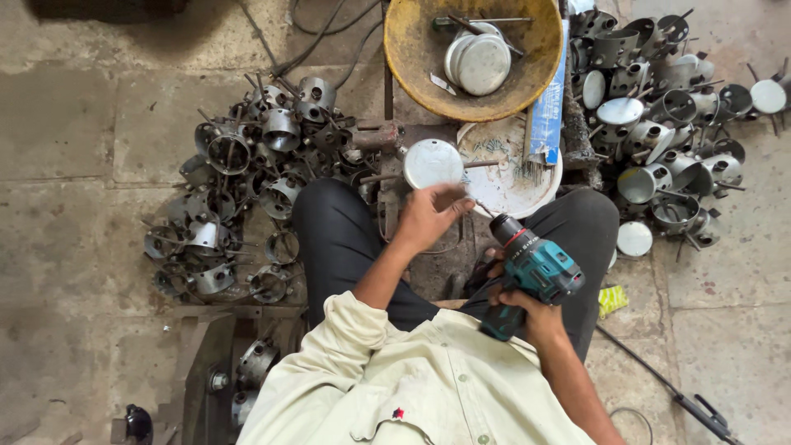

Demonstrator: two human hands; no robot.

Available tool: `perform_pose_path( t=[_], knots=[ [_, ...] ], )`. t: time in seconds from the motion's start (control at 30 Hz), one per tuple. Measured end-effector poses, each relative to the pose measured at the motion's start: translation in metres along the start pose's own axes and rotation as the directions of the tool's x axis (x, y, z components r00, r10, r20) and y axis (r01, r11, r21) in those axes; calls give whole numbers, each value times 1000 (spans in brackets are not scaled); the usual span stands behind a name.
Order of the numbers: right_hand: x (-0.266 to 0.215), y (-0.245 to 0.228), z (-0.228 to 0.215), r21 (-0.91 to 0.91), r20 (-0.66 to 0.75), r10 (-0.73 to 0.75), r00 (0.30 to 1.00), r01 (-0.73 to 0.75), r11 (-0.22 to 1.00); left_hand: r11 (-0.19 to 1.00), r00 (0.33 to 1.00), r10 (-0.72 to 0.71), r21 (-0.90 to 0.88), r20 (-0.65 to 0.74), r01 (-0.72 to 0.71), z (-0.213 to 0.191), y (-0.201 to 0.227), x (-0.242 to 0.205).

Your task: The person sits cross-legged and uses a cordless drill to fasten circular metal discs onto cylindrical metal housings. They repeatedly pick up a housing, place a disc on top, and drive screws into the disc to secure it. The person occasionally wipes the parts with a cloth and places the assembled units into a yellow basin.

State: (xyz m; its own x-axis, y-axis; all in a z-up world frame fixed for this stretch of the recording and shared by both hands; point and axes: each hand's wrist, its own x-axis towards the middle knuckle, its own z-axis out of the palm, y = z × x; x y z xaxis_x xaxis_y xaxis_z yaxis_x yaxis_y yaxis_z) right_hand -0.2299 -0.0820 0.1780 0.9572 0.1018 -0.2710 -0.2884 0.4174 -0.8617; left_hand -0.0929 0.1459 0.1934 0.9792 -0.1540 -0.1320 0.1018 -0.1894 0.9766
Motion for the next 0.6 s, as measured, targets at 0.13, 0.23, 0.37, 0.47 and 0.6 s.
perform_pose_path(
  t=[0.13,0.23,0.37,0.47,0.6],
  knots=[
    [-6,-9,-31,-265,-160,-90,983,45,963,729,971,237,656,25,-195,-38,3,31],
    [-14,-10,-41,-218,-218,-69,973,20,976,619,977,36,763,209,-186,-57,-2,53],
    [-13,-15,-37,-178,-222,-89,971,49,983,649,963,5,732,269,-208,-60,-18,73],
    [-13,-15,-32,-146,-264,-74,962,36,989,672,975,21,718,223,-179,-57,-36,74],
    [-10,-16,-33,-187,-297,-51,954,-6,982,656,980,132,728,151,-201,-52,-46,68]
  ],
)
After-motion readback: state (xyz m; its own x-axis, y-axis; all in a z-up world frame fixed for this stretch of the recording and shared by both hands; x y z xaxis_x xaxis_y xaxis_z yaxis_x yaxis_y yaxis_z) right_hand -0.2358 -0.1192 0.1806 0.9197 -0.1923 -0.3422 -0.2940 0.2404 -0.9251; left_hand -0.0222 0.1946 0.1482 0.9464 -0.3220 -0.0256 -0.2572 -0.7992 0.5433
